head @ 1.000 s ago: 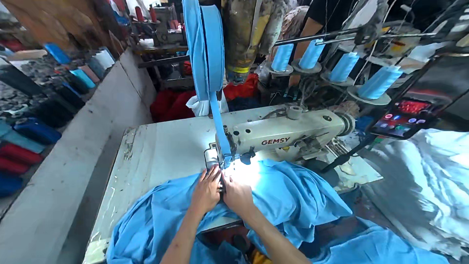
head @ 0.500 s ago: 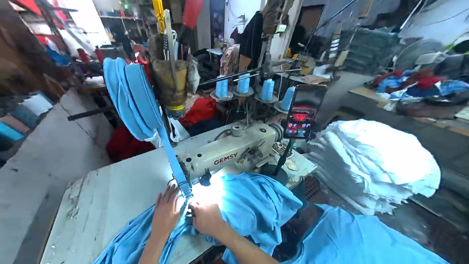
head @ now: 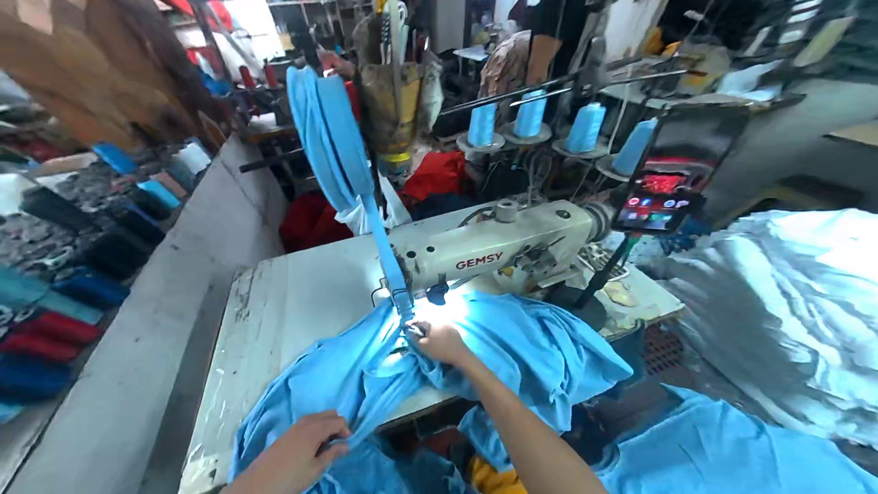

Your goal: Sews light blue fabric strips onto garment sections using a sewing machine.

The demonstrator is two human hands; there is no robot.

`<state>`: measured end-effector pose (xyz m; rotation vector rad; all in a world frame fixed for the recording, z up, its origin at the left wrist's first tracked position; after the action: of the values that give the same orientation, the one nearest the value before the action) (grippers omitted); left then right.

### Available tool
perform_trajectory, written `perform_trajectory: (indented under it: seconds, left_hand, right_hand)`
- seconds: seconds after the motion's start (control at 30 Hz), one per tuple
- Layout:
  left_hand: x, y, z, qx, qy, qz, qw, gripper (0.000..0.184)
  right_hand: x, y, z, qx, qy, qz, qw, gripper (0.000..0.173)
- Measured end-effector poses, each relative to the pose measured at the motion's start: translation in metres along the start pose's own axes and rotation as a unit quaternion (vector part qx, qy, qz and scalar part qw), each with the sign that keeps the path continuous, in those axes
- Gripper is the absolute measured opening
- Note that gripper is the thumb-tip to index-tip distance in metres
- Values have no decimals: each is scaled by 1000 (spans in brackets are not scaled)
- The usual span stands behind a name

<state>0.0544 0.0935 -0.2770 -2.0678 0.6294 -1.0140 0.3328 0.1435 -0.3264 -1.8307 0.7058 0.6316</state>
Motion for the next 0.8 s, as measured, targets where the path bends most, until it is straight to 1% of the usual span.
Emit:
perform_trajectory:
  seconds: [0.07, 0.1, 0.13, 0.17, 0.2, 0.23, 0.27, 0.3, 0.33, 0.4, 0.43, 0.47, 0.53, 0.57, 0.6, 0.63, 0.7, 0.73, 0.8]
  left_hand:
    - [16, -12, -14, -107, 43, -45, 992, 21]
    - [18, -19, -21, -154, 36, -42, 986, 19]
    - [14, -26, -26, -193, 11, -30, 981, 18]
    - [6, -34, -29, -218, -34, -9, 975, 17]
    - [-5, -43, -29, -231, -97, 21, 968, 19]
    - [-15, -51, -27, -227, -160, 52, 959, 22]
    - [-19, -62, -22, -202, -207, 76, 954, 28]
    - [-13, -73, -13, -162, -229, 82, 956, 37]
    - [-3, -82, 1, -105, -217, 71, 968, 41]
    - [23, -89, 41, 47, -136, 1, 990, 36]
    - [30, -86, 63, 119, -96, -53, 987, 34]
    - [31, -79, 86, 174, -65, -111, 976, 33]
    - [18, -58, 123, 244, -41, -194, 949, 33]
    - [10, -48, 137, 261, -45, -189, 945, 34]
    - [8, -38, 148, 271, -53, -147, 950, 35]
    - [9, -28, 156, 293, -46, -81, 951, 35]
    - [21, -12, 163, 353, 6, 47, 934, 32]
    - [26, -10, 163, 368, 27, 80, 926, 31]
    - [33, -9, 161, 372, 40, 102, 922, 27]
  right_hand:
    - [2, -2, 3, -32, -44, 62, 997, 37]
    - [4, -3, 4, -35, -53, 72, 995, 37]
    - [6, -3, 3, -32, -57, 67, 996, 35]
    - [7, -3, 2, -26, -55, 54, 997, 35]
    - [8, -4, 1, -16, -47, 35, 998, 35]
    - [9, -3, -1, -6, -31, 11, 999, 35]
    - [8, -2, -4, 1, -7, -15, 1000, 37]
    - [5, 0, -8, 6, 18, -41, 999, 39]
    - [2, 3, -12, 11, 38, -65, 997, 41]
    - [-3, 9, -19, 38, 45, -102, 993, 41]
    - [-5, 13, -22, 59, 38, -117, 991, 41]
    - [-7, 16, -24, 79, 32, -131, 988, 41]
    - [-10, 22, -27, 99, 14, -150, 984, 43]
    - [-11, 23, -27, 95, 6, -152, 984, 44]
    - [-8, 22, -28, 89, -3, -152, 984, 46]
    - [-5, 19, -30, 88, -17, -149, 985, 46]
    - [5, 10, -31, 94, -62, -147, 983, 44]
    - [8, 6, -30, 97, -84, -155, 980, 41]
    - [12, 3, -28, 90, -107, -168, 976, 39]
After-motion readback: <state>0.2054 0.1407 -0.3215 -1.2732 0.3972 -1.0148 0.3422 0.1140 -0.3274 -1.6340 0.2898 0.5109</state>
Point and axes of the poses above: each hand's wrist, its own z-axis towards the middle knuckle, its own y-axis out of the palm, x = y × z, the point moved 7 cm from there along z, towards the middle knuckle, and after that the axes turned 11 degrees about -x, right-handed, at the moved point
